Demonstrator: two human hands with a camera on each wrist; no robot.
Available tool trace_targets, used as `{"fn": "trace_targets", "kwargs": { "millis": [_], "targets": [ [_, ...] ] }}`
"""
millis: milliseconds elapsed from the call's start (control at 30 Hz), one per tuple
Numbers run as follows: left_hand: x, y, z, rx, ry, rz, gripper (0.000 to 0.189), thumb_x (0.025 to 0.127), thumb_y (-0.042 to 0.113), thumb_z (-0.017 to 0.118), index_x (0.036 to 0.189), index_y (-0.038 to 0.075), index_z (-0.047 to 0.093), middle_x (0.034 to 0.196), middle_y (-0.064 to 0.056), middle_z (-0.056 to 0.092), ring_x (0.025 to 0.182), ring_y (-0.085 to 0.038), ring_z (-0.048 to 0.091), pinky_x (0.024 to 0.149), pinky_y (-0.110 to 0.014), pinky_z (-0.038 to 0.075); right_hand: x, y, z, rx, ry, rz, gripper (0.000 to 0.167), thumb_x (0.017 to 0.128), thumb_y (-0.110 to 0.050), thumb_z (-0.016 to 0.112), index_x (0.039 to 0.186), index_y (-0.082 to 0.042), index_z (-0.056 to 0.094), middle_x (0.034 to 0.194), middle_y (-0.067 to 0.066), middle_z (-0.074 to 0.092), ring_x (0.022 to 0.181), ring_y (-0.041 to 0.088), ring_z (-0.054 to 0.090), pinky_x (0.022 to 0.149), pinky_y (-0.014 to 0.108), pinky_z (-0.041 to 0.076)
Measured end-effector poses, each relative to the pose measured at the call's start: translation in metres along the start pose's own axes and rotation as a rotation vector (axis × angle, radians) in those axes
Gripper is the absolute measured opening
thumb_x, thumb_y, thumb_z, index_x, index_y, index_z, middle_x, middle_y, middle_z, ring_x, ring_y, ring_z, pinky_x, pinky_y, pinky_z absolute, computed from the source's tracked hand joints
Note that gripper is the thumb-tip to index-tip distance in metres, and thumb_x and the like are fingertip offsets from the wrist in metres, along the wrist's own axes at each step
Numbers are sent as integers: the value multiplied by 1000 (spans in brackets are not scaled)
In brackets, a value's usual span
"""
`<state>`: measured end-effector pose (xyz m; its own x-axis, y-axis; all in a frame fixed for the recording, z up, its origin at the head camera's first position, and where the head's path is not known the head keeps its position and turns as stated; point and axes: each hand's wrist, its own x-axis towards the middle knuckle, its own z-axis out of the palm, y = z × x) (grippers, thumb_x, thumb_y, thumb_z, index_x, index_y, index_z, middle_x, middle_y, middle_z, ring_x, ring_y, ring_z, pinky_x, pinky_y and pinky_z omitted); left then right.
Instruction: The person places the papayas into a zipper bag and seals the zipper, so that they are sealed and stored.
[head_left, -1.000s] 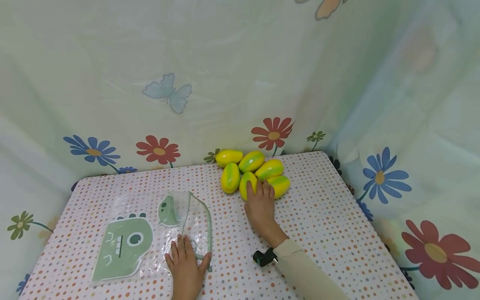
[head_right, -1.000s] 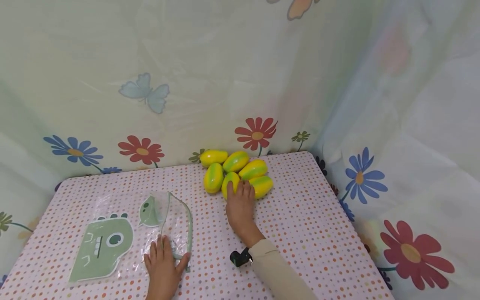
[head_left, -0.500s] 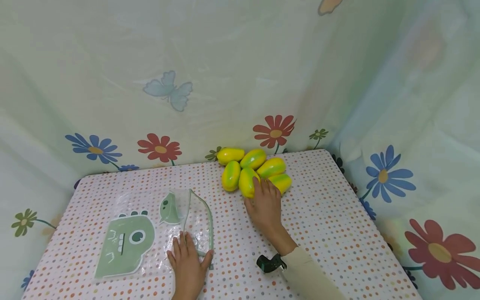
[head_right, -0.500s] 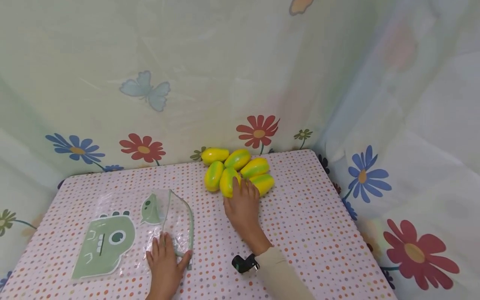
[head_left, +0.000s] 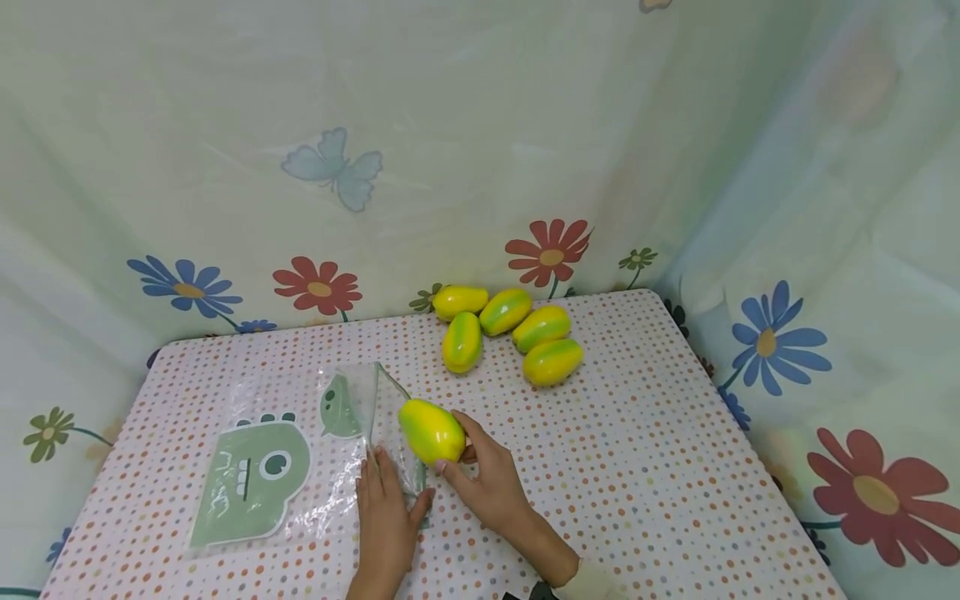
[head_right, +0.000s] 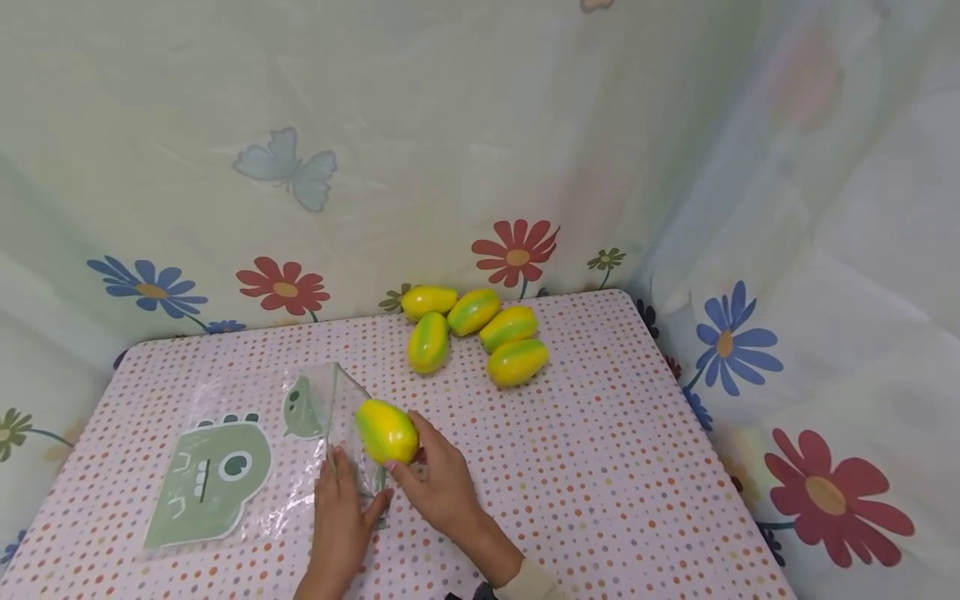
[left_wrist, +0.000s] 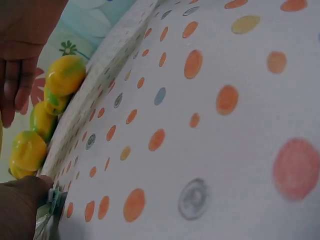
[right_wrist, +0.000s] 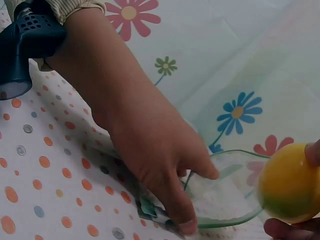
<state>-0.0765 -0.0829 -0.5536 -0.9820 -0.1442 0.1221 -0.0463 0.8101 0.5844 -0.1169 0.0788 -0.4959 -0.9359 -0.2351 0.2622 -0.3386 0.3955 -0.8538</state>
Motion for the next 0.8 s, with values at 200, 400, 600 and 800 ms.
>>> {"fn": "trace_targets", "kwargs": {
  "millis": [200,400,600,800],
  "targets": [
    [-2,-10,-2,13,40,58,99,85,27,76,152,-10,14,155,-36,18,143,-52,19,110,-71,16,7,7,19,76,-74,58,65,92,-28,68,145,-2,42,117,13,65,79,11,65,69,22,55],
    [-8,-19,-2,59,81,83,104,82,31,78,154,-5,14,156,-32,22,141,-51,23,109,-71,18,16,11,36,85,-150,77,61,96,-32,62,144,-1,42,104,11,70,76,12,66,64,21,53],
    [-18,-13,16,74,155,203,100,82,33,76,154,-4,17,152,-30,31,139,-47,29,116,-60,13,20,16,38,35,-123,91,54,99,-37,55,139,-1,44,109,17,71,86,18,71,72,27,57],
    [-21,-10,24,95,166,246,97,82,34,75,154,-3,20,152,-26,34,139,-44,32,118,-53,12,27,18,42,48,-78,130,51,98,-33,58,138,-3,50,108,10,68,87,15,65,75,25,54]
  ]
}}
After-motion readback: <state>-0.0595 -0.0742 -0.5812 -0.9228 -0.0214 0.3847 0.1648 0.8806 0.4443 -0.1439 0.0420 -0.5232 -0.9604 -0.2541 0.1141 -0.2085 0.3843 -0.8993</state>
